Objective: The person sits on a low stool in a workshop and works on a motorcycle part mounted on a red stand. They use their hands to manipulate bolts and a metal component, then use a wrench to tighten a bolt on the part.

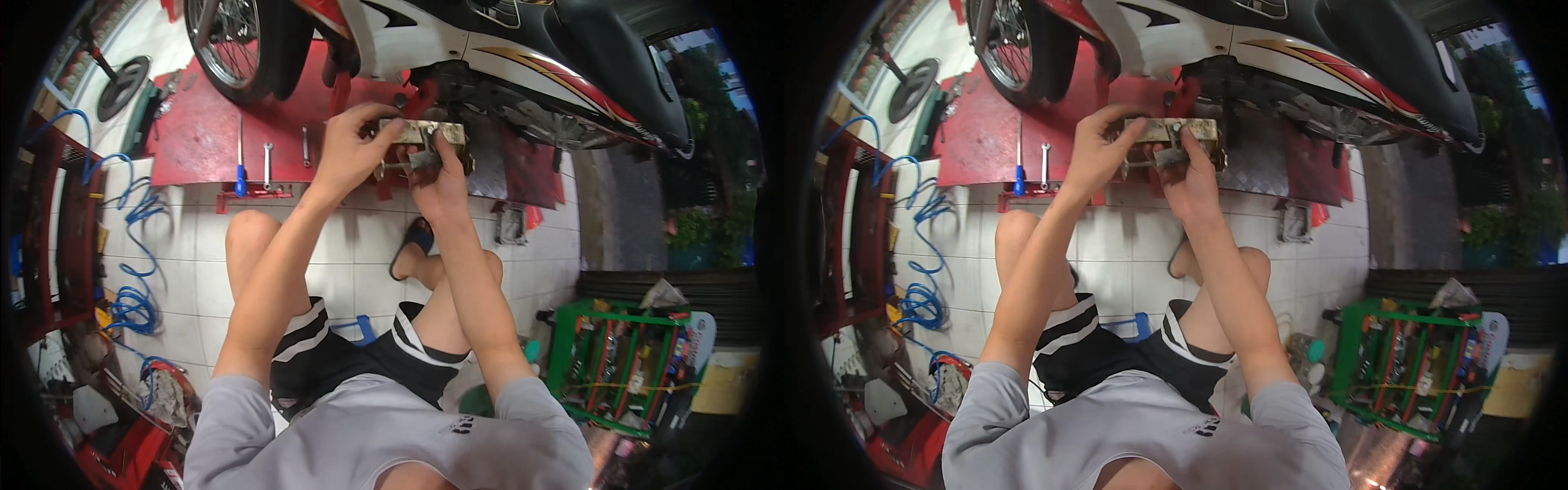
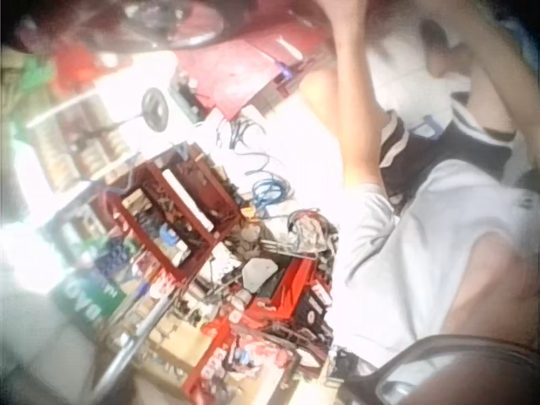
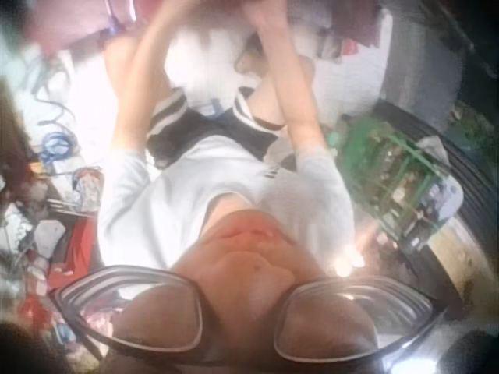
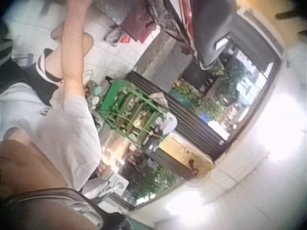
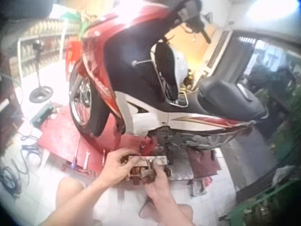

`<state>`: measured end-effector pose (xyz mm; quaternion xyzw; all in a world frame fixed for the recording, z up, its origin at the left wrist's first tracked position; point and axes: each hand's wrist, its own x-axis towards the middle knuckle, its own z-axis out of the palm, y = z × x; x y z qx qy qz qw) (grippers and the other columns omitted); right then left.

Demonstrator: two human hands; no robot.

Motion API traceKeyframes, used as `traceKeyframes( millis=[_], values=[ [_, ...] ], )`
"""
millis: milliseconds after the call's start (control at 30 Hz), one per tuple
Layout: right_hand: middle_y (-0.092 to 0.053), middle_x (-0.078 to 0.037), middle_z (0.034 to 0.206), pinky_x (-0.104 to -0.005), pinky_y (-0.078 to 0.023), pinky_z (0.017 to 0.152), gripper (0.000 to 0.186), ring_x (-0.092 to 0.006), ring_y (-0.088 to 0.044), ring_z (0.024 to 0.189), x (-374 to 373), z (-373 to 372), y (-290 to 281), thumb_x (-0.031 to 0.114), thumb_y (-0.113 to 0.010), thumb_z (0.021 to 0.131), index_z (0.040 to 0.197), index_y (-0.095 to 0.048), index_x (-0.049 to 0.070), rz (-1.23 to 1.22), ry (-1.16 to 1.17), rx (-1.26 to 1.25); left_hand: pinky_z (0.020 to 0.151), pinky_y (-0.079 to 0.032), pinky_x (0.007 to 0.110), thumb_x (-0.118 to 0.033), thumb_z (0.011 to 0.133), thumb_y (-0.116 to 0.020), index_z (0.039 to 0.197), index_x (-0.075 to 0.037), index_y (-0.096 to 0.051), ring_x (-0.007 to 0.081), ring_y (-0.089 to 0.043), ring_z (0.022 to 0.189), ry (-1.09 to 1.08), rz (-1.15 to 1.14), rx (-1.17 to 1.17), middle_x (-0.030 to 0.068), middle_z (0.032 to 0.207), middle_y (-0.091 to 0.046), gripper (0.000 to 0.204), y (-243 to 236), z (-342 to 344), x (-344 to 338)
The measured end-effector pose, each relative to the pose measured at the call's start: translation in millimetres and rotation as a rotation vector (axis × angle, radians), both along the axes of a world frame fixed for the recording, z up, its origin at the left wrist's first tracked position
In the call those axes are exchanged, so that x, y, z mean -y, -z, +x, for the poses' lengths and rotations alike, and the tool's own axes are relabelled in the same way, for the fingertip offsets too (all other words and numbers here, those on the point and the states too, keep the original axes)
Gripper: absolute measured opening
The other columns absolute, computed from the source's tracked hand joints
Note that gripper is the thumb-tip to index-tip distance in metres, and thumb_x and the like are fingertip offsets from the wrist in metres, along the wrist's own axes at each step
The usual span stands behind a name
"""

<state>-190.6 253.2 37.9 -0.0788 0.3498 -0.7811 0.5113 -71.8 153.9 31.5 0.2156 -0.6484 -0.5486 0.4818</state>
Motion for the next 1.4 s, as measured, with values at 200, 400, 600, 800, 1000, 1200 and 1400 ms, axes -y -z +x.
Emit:
traceKeyframes(
  millis=[200,400,600,800,1000,1200,1400],
  values=[
    [-0.064,-0.008,0.1,-0.0318,-0.058,0.073,0.023,-0.0191,-0.066,0.086,30,-3,-6,0.025,-0.053,0.098,0.11,-0.056,0.005,-0.032,-0.045,-0.047,0.071,-0.047,0.028,-0.009,0.083,-0.066,0.101,0.0,-0.067,0.0149,-0.059,0.081,-0.153,-0.297,0.105,0.01,0.092,-0.066,0.021,-22,20,16],
    [-0.064,-0.004,0.097,-0.0308,-0.054,0.073,0.028,-0.0148,-0.064,0.085,22,3,-3,0.035,-0.052,0.098,0.11,-0.056,0.01,0.003,-0.067,-0.031,0.074,-0.047,0.034,-0.008,0.076,-0.068,0.092,-0.002,-0.07,0.0277,-0.06,0.083,-0.124,-0.564,0.417,0.0119,0.087,-0.066,0.017,-68,-1,-4],
    [-0.061,-0.003,0.107,-0.0352,-0.05,0.082,0.034,-0.0139,-0.061,0.096,28,0,4,0.039,-0.042,0.101,0.116,-0.052,0.011,-0.065,-0.029,-0.047,0.069,-0.05,0.035,-0.006,0.071,-0.072,0.088,0.0,-0.07,0.0287,-0.063,0.078,-0.189,-0.832,0.572,0.0133,0.082,-0.065,0.018,-76,-25,1],
    [-0.061,-0.004,0.108,-0.036,-0.047,0.088,0.029,-0.0148,-0.059,0.1,34,-7,8,0.032,-0.044,0.099,0.115,-0.053,0.01,-0.232,-0.048,0.025,0.065,-0.051,0.033,-0.002,0.071,-0.069,0.085,0.0,-0.071,0.0285,-0.064,0.071,-0.135,-0.741,0.507,0.0135,0.083,-0.065,0.014,-72,-29,13],
    [-0.061,-0.002,0.113,-0.0376,-0.043,0.096,0.026,-0.0173,-0.057,0.108,36,-20,12,0.03,-0.047,0.097,0.113,-0.056,0.011,-0.277,-0.08,-0.028,0.066,-0.05,0.032,0.002,0.075,-0.066,0.087,0.001,-0.069,0.0254,-0.064,0.071,-0.004,-0.764,0.499,0.0118,0.084,-0.066,0.012,-77,-31,33],
    [-0.063,-0.005,0.104,-0.0389,-0.047,0.086,0.023,-0.0171,-0.06,0.097,36,-14,10,0.027,-0.053,0.094,0.108,-0.057,0.009,-0.097,0.053,-0.034,0.059,-0.047,0.024,-0.008,0.086,-0.065,0.093,0.002,-0.068,0.0063,-0.059,0.062,-0.079,-0.338,0.235,0.0026,0.071,-0.066,0.012,-7,0,140],
    [-0.063,-0.004,0.105,-0.0385,-0.047,0.089,0.025,-0.0194,-0.06,0.1,30,-20,24,0.026,-0.054,0.093,0.109,-0.058,0.008,-0.179,-0.025,-0.213,0.067,-0.053,0.037,-0.021,0.073,-0.068,0.085,0.0,-0.069,0.0247,-0.068,0.068,-0.512,-0.453,0.859,0.0179,0.076,-0.068,0.025,174,51,215]
  ],
)
